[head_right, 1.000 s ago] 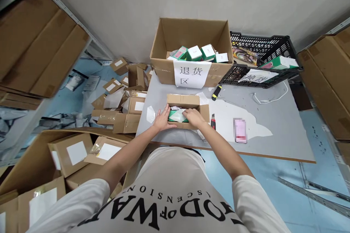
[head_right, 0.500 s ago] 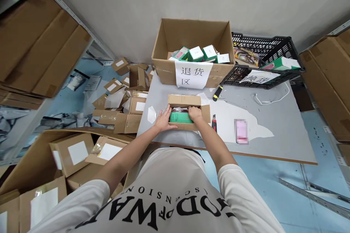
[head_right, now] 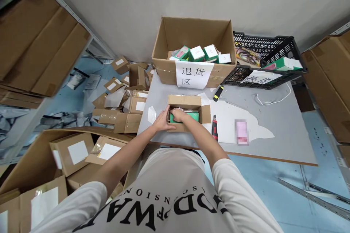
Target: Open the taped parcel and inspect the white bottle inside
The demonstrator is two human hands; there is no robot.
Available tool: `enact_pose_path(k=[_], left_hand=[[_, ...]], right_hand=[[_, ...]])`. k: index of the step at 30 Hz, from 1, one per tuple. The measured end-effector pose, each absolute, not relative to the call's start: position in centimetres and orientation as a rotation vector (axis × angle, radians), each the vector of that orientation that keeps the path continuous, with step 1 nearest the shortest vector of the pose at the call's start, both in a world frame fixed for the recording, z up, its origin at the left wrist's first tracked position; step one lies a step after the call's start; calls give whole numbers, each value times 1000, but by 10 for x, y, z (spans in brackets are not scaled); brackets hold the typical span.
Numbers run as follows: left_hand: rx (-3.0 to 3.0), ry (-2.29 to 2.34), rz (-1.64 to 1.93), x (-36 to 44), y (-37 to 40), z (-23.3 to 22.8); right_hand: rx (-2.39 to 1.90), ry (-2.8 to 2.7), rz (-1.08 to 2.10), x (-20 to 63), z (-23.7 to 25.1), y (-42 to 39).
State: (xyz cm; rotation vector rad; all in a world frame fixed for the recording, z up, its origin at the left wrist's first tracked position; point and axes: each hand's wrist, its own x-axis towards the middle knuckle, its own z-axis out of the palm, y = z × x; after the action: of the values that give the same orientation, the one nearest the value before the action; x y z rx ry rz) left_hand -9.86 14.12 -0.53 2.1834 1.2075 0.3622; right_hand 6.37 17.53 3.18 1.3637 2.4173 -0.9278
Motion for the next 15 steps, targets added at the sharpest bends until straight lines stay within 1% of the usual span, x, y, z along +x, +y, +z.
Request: enact_pose_path(k=[6, 11, 15], left_hand=[[2183, 1245, 324, -96, 141, -5], [2208, 1270, 269, -97, 140, -4], [2209, 1286, 237, -96, 140, -1]], right_hand=[[1464, 2185, -995, 48, 0, 193], [1524, 2067, -1007, 48, -7, 196], [1559, 2074, -1016, 47, -9, 200]])
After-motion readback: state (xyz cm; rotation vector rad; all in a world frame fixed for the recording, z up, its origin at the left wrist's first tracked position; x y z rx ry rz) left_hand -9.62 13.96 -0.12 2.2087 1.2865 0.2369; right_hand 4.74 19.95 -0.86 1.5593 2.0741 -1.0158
